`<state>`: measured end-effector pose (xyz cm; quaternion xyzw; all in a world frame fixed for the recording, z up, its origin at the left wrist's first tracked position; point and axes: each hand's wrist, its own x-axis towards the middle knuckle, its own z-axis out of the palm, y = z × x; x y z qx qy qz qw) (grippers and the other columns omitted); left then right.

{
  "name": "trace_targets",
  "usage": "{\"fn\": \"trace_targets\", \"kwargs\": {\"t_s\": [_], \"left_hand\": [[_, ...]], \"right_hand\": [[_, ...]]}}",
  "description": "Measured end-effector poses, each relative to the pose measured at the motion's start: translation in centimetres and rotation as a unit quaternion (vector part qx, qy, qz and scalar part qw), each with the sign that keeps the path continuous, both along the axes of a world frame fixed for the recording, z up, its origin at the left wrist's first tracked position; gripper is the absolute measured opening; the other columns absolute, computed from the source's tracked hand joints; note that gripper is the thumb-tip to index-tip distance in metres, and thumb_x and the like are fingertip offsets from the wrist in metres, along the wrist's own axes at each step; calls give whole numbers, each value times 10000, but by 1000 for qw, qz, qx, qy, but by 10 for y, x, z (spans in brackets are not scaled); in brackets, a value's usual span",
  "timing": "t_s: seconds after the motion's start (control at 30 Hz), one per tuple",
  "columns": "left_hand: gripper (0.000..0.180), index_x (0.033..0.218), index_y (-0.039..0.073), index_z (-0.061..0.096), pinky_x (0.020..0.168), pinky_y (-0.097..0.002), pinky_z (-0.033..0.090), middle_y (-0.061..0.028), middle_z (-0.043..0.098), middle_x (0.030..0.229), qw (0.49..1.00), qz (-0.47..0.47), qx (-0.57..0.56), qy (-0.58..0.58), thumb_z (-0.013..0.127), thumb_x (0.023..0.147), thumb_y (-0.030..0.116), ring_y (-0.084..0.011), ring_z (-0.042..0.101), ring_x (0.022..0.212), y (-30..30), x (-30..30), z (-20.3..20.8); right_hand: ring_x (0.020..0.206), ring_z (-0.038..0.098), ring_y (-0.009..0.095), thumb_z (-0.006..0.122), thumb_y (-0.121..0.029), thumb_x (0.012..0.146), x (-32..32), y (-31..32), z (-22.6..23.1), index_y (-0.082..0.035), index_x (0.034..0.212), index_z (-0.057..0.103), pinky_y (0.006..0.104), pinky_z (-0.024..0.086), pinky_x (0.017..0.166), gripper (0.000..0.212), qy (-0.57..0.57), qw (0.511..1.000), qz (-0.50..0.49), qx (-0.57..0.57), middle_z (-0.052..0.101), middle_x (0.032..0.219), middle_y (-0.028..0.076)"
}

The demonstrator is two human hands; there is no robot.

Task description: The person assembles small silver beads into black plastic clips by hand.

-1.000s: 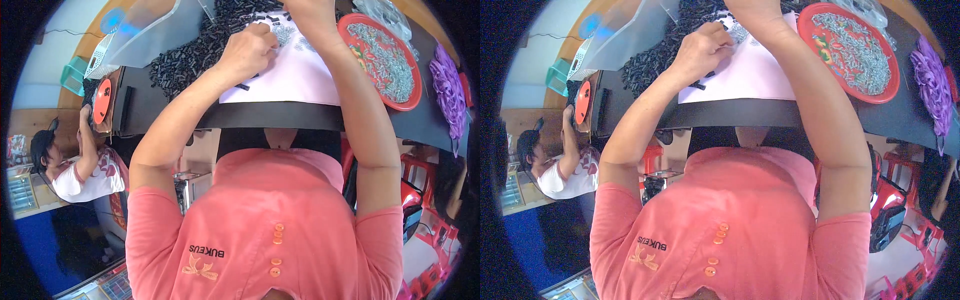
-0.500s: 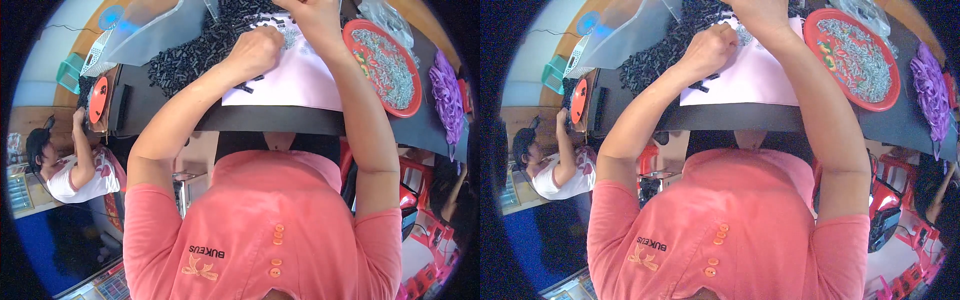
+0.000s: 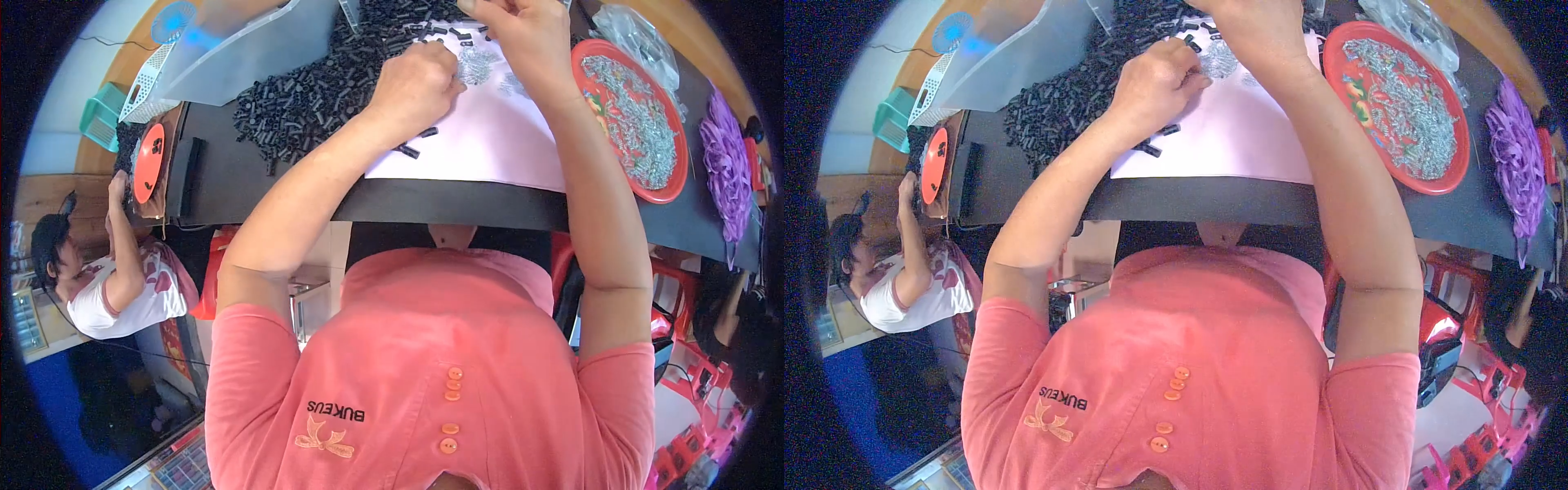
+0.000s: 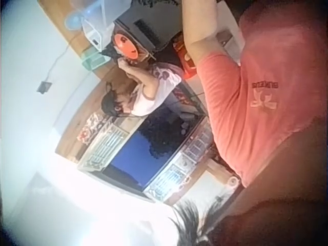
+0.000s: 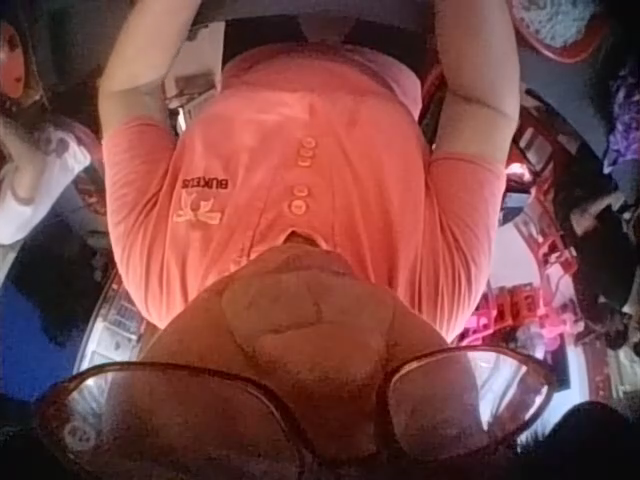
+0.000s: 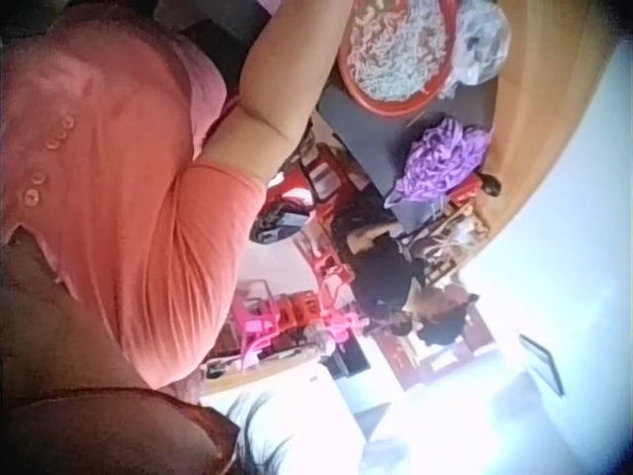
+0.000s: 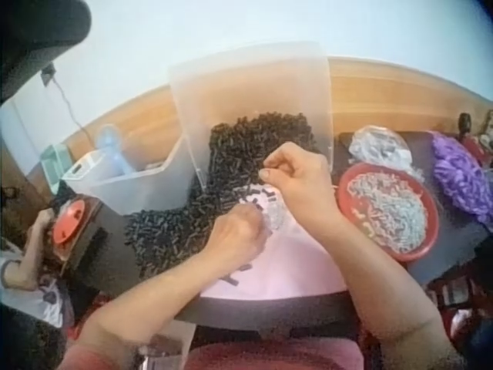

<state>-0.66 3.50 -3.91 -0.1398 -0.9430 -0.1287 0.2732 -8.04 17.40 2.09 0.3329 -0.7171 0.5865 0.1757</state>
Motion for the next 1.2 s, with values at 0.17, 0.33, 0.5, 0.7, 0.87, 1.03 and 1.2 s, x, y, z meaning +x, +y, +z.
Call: {"fn": "trace_targets", "kwargs": {"t_s": [0.17,0.33,0.5,0.7,0.87,1.03,1.2], "left_hand": [[108,776,13,614,660,-411,524,-110,599,783,999,-5,-36,21,665,734,97,-305,623,778,-4,-4,-8],[97,780,9,610,660,-412,522,-113,603,793,999,-13,-32,21,648,728,82,-308,622,782,-5,-2,-5],[100,781,8,608,663,-414,520,-114,600,799,999,-3,-49,20,648,735,87,-310,622,793,-8,-4,-7],[91,778,0,639,569,-325,488,-91,659,728,979,-39,202,4,633,773,90,-235,610,603,-15,-4,4],[99,807,-8,630,480,-228,407,-81,636,714,752,-53,622,-209,628,828,90,-124,550,548,-25,-3,20],[100,880,-31,616,528,-256,439,-103,628,732,659,-116,705,-237,624,846,62,-148,562,582,-31,-4,18],[83,875,-51,616,552,-256,505,-128,658,776,668,-131,702,-208,644,817,0,-171,638,651,-30,-6,16]], "right_hand": [[584,562,98,706,-63,741,-2,-3,-4,9,819,643,257,452,544,124,-6,1000,4,4,622,633,68],[578,556,92,702,-57,744,-5,-1,-7,8,818,642,252,443,534,115,-19,1000,11,7,617,629,61],[577,544,78,701,-57,750,-2,-2,-4,3,815,643,242,430,523,107,-24,999,26,16,610,624,49],[564,530,72,696,-52,749,-10,-1,-10,1,807,645,234,415,505,94,-15,999,15,31,593,615,26],[535,520,86,682,-114,786,-16,-1,-15,-11,816,635,241,417,494,117,-161,978,96,89,554,612,12],[485,500,84,575,-262,895,-8,-5,-16,-34,754,602,228,383,455,270,-239,938,155,198,492,572,-19],[461,517,121,600,-249,833,-8,-6,-21,-7,733,616,280,412,412,262,-291,926,177,164,526,572,23]]}}
